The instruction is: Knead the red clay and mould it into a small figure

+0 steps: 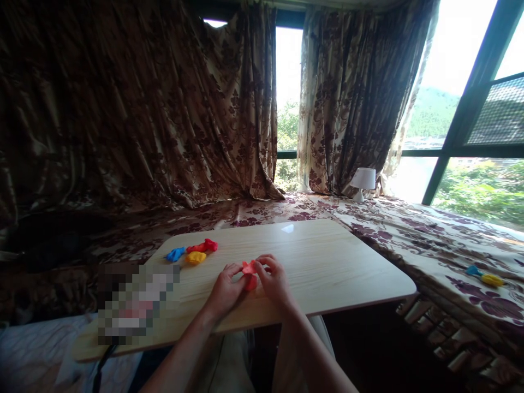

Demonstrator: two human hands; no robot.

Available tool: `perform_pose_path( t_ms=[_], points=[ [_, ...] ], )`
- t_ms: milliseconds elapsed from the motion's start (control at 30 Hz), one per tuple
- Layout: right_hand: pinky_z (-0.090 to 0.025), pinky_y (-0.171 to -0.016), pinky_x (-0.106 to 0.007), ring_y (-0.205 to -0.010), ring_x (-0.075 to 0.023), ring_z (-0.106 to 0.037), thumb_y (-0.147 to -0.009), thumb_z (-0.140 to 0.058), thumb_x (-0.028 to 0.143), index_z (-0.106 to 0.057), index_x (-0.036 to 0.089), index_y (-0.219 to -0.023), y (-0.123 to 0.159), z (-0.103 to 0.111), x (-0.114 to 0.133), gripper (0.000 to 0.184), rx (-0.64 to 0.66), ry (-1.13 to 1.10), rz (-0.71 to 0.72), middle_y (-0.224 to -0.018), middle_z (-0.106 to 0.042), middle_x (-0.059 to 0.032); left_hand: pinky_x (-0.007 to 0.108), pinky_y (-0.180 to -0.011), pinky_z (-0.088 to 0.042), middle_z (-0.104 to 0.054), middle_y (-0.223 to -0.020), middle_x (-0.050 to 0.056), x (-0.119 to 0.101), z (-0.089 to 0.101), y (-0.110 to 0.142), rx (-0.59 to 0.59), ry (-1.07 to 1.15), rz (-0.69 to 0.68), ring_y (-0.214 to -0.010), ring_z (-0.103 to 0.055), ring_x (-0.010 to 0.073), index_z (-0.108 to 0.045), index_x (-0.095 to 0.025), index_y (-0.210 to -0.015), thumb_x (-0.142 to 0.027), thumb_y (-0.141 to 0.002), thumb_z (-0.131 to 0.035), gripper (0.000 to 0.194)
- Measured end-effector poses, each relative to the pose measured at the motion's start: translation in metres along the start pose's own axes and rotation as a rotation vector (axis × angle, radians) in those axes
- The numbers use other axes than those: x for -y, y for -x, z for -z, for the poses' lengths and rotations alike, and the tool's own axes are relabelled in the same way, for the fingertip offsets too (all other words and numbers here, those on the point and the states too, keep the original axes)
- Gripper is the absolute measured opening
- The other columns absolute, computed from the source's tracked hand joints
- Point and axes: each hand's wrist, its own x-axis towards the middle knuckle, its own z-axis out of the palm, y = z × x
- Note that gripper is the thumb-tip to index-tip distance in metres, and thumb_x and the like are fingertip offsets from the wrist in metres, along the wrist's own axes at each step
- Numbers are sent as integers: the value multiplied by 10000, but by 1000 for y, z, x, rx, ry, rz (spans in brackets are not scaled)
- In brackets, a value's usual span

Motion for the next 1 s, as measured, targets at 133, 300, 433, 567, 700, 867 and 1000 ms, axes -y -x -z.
perform_pose_path(
  t_ms=[133,300,433,567,700,867,1000],
  points=[
    [-507,-667,-256,-827,-182,-587,-806,-559,393,-671,170,-730,-1,1,4,261,-13,5,-6,-832,-615,-61,336,-873,-423,-690,-892,34,1,0,-1,-5,1,-3,-928,-560,201,-702,-220,-868,-260,-760,-569,176],
    [-512,-626,-251,-804,-187,-600,-746,-620,419,-680,169,-699,-1,0,6,261,-18,-10,-43,-833,-626,-62,337,-858,-429,-693,-875,39,-1,1,-1,-9,6,1,-916,-564,206,-706,-210,-884,-257,-761,-565,193],
    [-518,-638,-258,-805,-188,-602,-733,-637,418,-665,174,-682,-1,-1,4,251,1,-29,-53,-833,-620,-59,319,-850,-427,-689,-858,29,-1,1,0,7,-4,-19,-906,-562,200,-706,-224,-880,-241,-760,-569,183],
    [-515,-672,-273,-829,-186,-595,-774,-604,376,-667,176,-729,0,1,3,214,-14,-18,-13,-858,-612,-61,317,-862,-422,-692,-870,28,0,0,0,12,0,-7,-920,-563,198,-707,-225,-888,-240,-767,-567,186],
    [-509,-712,-292,-895,-184,-582,-786,-578,294,-651,203,-943,2,2,6,196,-61,22,45,-1022,-579,-72,325,-871,-424,-698,-914,31,-1,2,-1,1,77,55,-933,-576,198,-706,-209,-908,-287,-798,-542,212],
    [-490,-759,-303,-1040,-209,-533,-734,-572,169,-649,226,-948,5,1,9,234,-5,96,145,-1131,-528,-71,323,-877,-420,-702,-906,27,-3,4,-1,4,127,93,-936,-584,201,-702,-207,-956,-327,-817,-529,253],
    [-489,-771,-309,-1043,-208,-531,-741,-579,161,-664,226,-917,5,-1,8,207,30,123,163,-1124,-530,-72,322,-864,-422,-696,-892,30,-1,2,-1,-1,104,75,-920,-577,200,-702,-204,-944,-334,-812,-536,249]
  ],
)
